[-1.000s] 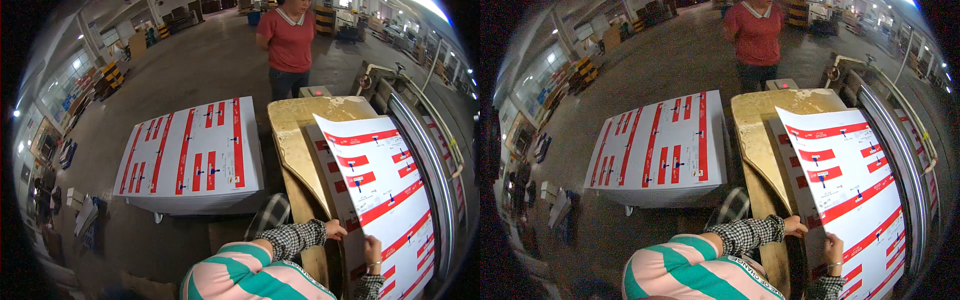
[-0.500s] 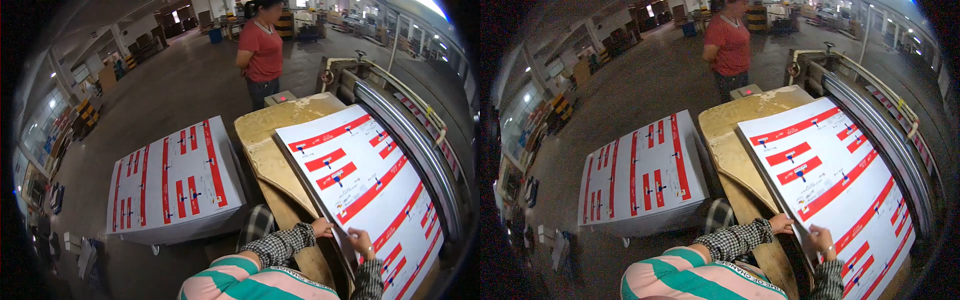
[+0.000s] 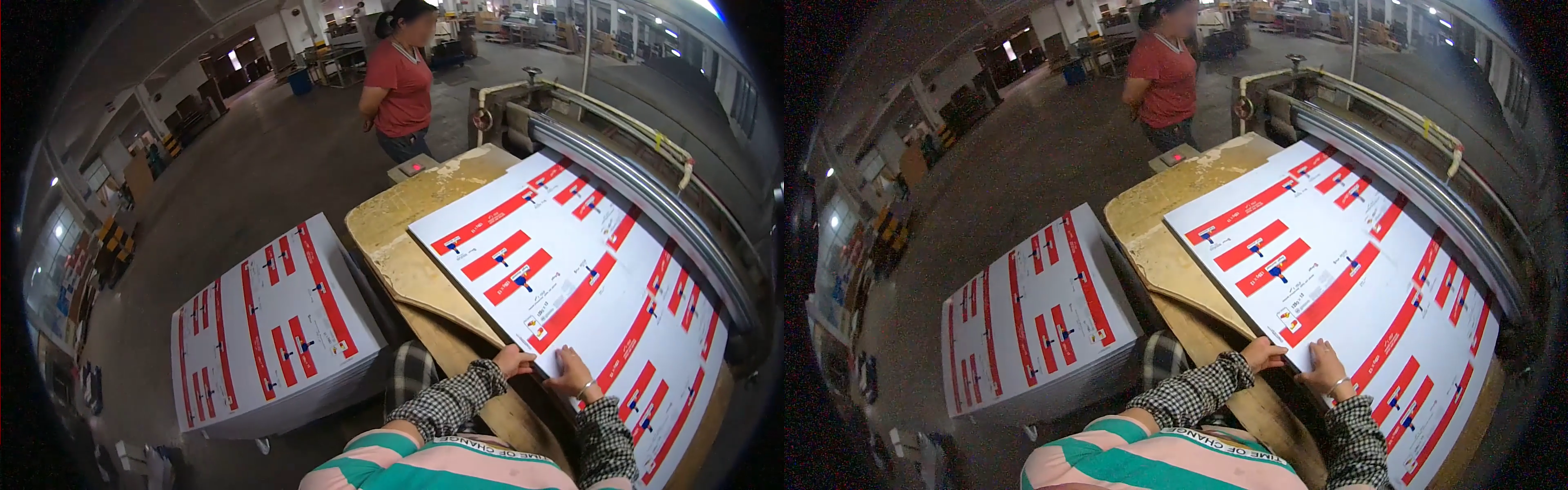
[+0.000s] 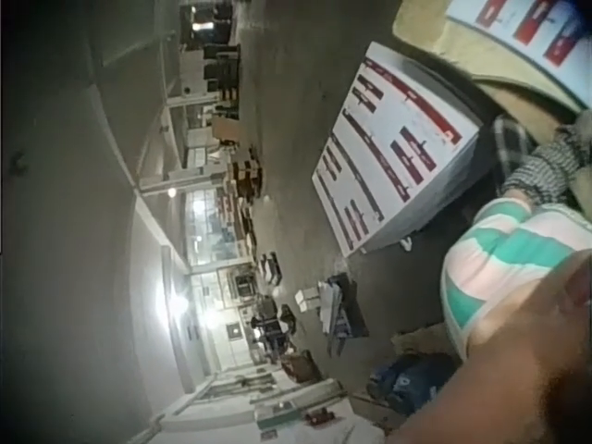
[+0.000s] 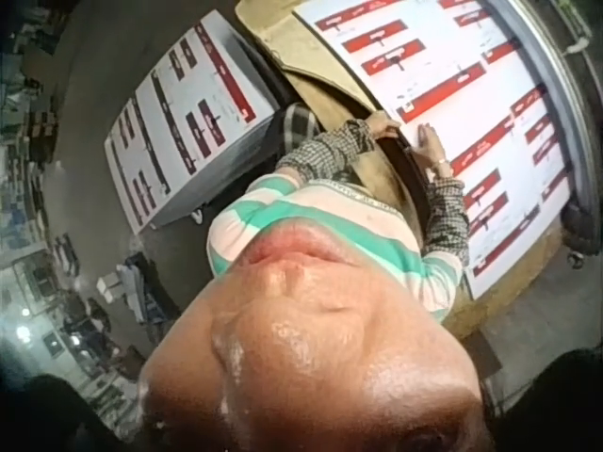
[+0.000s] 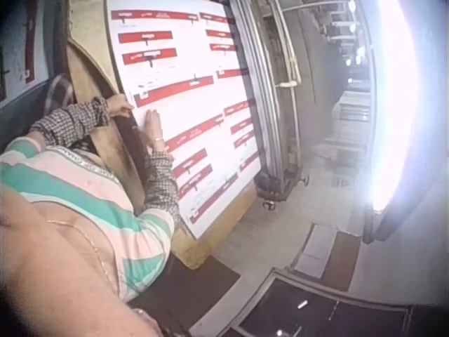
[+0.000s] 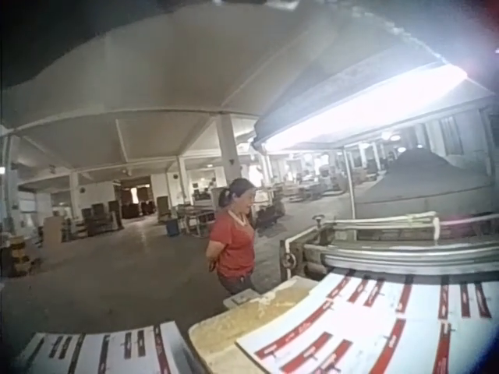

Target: Picking up large printed sheets and feeding them one by one into an industrial paper rolling or coating machine.

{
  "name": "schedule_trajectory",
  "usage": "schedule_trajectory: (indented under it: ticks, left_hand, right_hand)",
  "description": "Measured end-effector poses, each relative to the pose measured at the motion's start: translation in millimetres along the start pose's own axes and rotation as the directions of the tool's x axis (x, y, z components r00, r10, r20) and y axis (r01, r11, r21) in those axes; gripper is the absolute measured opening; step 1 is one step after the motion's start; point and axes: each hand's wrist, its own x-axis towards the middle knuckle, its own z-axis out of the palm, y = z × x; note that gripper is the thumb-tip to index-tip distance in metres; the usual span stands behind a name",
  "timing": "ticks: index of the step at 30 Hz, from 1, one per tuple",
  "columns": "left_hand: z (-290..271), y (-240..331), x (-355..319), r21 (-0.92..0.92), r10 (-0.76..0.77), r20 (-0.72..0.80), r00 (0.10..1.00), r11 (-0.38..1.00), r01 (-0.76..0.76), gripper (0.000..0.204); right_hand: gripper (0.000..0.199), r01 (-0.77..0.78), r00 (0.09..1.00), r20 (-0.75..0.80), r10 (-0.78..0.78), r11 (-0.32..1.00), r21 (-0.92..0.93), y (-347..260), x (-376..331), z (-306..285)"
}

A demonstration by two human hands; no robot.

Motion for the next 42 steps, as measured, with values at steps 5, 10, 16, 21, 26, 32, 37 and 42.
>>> schedule_trajectory:
  ticks: [5, 10, 16, 21, 26, 32, 37, 42]
  left_hand:
    - [20.2, 20.9, -23.6, -0.119, 0.036, -0.047, 0.998, 0.992, -0.042, 0.016]
    - [26.2, 38.9, -37.3, 0.066, -0.189, -0.461, 0.867, 0.967, 0.246, 0.027]
    - [8.2, -0.7, 4.4, 0.132, -0.020, -0.167, 0.986, 0.990, 0.043, 0.016]
    - [1.7, 2.9, -0.3, -0.151, -0.005, -0.046, 0.999, 0.989, -0.002, 0.022]
    - [9.9, 7.3, -1.4, -0.060, 0.004, 0.022, 1.000, 0.998, -0.003, 0.028]
    - [4.6, 2.5, 0.6, -0.080, 0.003, -0.074, 0.997, 0.997, -0.009, 0.025]
    - [10.7, 10.0, -9.6, 0.012, 0.022, -0.049, 0.999, 1.000, -0.021, 0.022]
    - [7.9, 12.0, -15.3, -0.127, 0.013, 0.037, 0.999, 0.992, -0.008, 0.018]
  right_hand:
    - [0.021, -0.117, 0.985, -0.070, 0.158, 0.910, 0.398, -8.2, -2.7, -45.7]
    - [0.023, 0.018, 0.955, -0.284, 0.078, 0.947, 0.322, -24.6, -11.5, -55.5]
    - [0.029, -0.038, 0.984, -0.144, 0.108, 0.906, 0.422, 1.4, -22.8, 0.8]
    - [0.033, -0.105, 0.994, 0.073, 0.080, 0.874, 0.474, 23.6, -2.6, -1.6]
    - [0.029, -0.288, 0.845, -0.382, 0.374, 0.920, 0.264, 62.6, 38.2, 1.0]
    - [0.084, -0.219, 0.972, 0.059, 0.229, 0.966, -0.139, -4.5, 9.1, 14.6]
    - [0.074, -0.160, 0.987, 0.005, 0.160, 0.986, -0.046, -0.5, -2.5, -9.8]
    - [0.023, -0.186, 0.982, 0.074, 0.171, 0.921, 0.342, -14.3, -3.1, -62.6]
